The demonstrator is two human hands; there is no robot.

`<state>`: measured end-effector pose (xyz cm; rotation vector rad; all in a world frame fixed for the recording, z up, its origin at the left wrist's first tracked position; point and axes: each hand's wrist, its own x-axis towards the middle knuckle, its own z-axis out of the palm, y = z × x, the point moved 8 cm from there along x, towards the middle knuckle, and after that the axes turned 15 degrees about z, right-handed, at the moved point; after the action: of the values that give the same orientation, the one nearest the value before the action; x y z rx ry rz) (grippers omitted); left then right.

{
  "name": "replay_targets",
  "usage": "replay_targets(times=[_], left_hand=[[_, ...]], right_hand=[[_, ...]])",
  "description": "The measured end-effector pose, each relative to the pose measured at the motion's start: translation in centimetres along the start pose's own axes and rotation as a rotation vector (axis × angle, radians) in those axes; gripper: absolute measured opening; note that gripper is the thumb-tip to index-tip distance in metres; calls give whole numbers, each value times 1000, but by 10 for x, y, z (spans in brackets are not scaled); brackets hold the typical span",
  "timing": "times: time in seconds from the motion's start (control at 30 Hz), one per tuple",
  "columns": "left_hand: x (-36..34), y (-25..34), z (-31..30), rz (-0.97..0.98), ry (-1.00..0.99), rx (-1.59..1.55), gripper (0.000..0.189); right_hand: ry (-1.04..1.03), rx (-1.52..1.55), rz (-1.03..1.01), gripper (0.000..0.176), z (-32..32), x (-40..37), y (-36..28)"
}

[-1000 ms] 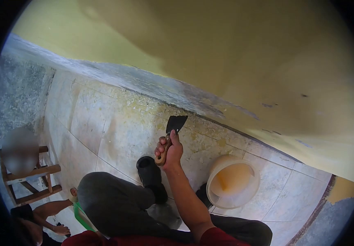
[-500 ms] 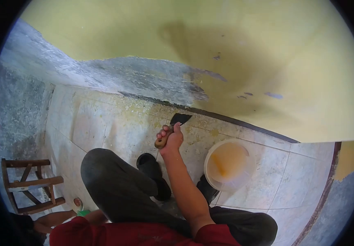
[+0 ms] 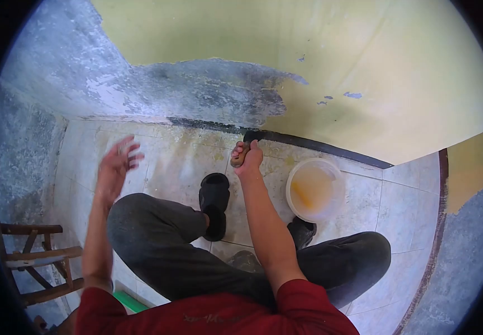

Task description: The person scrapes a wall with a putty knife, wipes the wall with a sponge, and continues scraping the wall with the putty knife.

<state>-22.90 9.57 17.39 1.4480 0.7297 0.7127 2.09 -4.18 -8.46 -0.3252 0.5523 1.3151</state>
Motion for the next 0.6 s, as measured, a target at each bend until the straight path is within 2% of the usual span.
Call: replay_targets(times=[0.07,0.17,0.27,0.37,0.43,0.47,0.53,0.57,0.6], left_hand=[[25,36,31,42,-179,84,39],[52,37,89,-108,-408,191,39],[73,-17,143,-257,-612,401,41],[87,-100,186,-315,-754,573,46],[89,-152,211,-374,-818,649,40],[90,-167,224,-415,-842,671,36],[82,-172,245,-424,-829,663,24],[80,-176,250,-421,-840,667,24],[79,-184,254,-490,-784,477,20]], right_hand=[[-77,20,46,42,15,1,1],[-20,57,49,43,16,-9,5],[-86,-11,48,43,13,-14,3],[-65,-24,30,41,-2,-16,-8],[-137,178,55,39,-11,-7,-21],[-54,181,42,38,-10,-11,-23],[-61,139,20,37,-2,-13,-33],[-51,100,17,36,-2,-12,-33],[-52,105,9,36,-1,-12,-33]])
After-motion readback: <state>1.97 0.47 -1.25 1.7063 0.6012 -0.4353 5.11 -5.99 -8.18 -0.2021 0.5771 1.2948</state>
